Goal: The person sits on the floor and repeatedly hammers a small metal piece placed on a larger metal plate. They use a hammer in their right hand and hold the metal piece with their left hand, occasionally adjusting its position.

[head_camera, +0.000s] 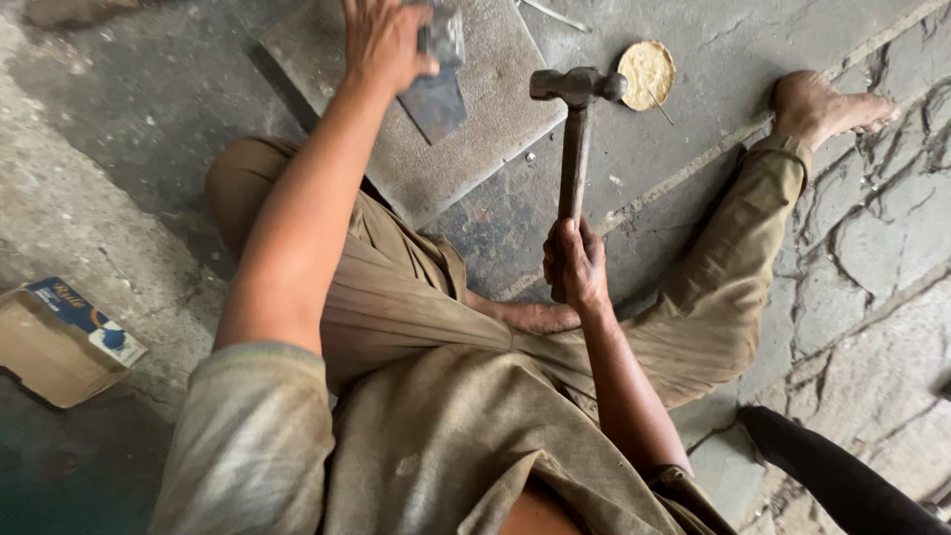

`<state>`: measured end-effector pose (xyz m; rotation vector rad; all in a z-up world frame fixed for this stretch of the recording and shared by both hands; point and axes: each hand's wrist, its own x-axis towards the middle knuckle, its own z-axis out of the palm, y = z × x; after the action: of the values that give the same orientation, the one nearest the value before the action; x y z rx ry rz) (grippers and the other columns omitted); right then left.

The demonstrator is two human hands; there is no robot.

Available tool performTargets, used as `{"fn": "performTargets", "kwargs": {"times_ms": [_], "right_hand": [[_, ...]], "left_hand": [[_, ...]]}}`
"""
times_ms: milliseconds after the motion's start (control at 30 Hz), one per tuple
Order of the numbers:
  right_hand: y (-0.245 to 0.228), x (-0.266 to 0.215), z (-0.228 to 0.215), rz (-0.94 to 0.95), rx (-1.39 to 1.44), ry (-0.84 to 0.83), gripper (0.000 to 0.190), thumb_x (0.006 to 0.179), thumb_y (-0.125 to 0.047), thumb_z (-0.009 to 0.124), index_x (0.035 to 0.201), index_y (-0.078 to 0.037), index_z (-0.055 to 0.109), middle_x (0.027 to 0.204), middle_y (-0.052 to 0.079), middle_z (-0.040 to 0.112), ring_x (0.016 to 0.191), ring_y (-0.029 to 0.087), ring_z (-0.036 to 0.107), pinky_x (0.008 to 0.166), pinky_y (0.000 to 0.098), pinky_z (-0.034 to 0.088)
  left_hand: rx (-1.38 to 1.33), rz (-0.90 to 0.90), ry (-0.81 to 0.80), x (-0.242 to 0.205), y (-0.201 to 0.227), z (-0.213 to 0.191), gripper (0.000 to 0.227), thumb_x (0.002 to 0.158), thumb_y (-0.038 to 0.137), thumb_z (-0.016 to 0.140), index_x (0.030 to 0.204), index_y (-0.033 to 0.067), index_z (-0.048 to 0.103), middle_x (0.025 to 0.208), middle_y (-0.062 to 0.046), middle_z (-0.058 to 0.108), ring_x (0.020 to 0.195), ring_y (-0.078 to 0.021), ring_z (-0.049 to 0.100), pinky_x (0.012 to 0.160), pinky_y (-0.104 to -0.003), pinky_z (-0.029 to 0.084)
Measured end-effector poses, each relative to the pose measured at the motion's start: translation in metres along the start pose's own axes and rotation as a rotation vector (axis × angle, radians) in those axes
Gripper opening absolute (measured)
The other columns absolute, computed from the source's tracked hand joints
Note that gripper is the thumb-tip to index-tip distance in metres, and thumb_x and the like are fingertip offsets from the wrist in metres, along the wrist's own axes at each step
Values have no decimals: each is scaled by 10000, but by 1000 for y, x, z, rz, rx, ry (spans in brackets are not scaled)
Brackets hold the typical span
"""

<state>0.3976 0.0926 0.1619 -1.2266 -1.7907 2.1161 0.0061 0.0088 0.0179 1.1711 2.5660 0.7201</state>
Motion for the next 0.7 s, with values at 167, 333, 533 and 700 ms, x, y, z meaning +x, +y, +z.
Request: {"fn": "performTargets", "kwargs": {"times_ms": [167,333,533,700], "right_hand": [[-52,6,19,98,-73,6,317,1063,-407,523,992,-101,556,675,-12,536,479,94,481,391,261,418],[-135,-3,-8,-198,-42,116,219,1011,-316,553,998,-106,615,654,-8,585,437,98,472,330,269,378],[-99,53,-9,-724,196,19,295,1038,-370,548,1076,-83,602,668,4,575,480,116,486,382,291,396],[6,106,39,-154,-535,30,364,1059,-416,543,1140,-64,590,680,13,567,515,131,497,426,308,410]], "left_hand": [[90,5,85,-38,8,6,730,699,551,943,1303,190,745,1600,-179,431,1506,-421,255,1233,-686,57],[181,-1,130,-33,9,5,745,606,565,934,1237,212,755,1599,-197,396,1453,-467,240,1145,-703,60],[107,8,59,-38,4,25,752,760,543,909,1368,154,697,1522,-152,536,1468,-398,364,1206,-711,151],[152,42,157,-36,1,29,706,687,545,917,1253,159,748,1375,-146,621,1332,-406,457,1093,-718,231]]}}
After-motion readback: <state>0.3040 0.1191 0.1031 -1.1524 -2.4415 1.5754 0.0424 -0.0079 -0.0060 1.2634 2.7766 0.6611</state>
